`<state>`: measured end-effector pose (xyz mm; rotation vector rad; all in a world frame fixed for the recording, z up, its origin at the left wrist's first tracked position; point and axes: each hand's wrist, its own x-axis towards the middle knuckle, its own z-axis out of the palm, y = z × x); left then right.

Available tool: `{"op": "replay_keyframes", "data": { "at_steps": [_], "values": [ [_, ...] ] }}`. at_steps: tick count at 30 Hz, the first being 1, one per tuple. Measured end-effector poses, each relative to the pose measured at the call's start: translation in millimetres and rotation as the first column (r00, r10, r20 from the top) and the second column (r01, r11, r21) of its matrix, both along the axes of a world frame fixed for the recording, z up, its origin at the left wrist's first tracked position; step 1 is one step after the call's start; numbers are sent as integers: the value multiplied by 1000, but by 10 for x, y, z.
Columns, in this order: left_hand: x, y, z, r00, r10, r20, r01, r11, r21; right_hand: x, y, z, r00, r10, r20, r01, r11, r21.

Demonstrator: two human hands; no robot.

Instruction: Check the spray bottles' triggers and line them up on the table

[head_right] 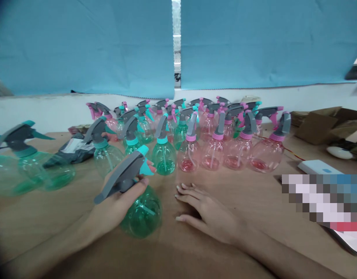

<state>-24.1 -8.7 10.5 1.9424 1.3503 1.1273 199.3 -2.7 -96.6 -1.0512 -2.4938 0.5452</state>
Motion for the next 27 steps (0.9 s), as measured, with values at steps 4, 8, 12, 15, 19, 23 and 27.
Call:
{"op": "replay_keyframes", "data": {
  "at_steps": [4, 8, 12, 15, 19, 23, 27],
  "values": [
    [-51, 10, -41, 998, -45, 37, 46, 999, -30, -5, -2, 2, 1000, 2, 5, -2, 1000, -3],
    [-58, -11, -35, 999, -20, 34, 22, 998, -61, -10, 0, 23, 1000, 4, -16, -4, 1000, -9],
    [-18, -38, -7, 999, 54, 4, -54, 997, -61, -12, 3, 40, 1000, 7, -20, -7, 1000, -14],
    [-3, -33, -19, 998, 63, 21, -62, 997, -45, -10, 2, 34, 999, 8, -36, -9, 1000, -13],
    [-2, -16, -49, 998, 56, 8, -56, 998, -39, -9, -2, 30, 999, 5, -45, -6, 1000, -8],
    [4, -16, -40, 998, 56, 23, -55, 998, -26, -11, -5, 43, 1000, 5, -19, -5, 1000, -8],
    [10, -20, -22, 996, 90, -11, -90, 996, -5, -11, -2, 44, 1000, 0, -3, 0, 1000, 4]
  ]
}}
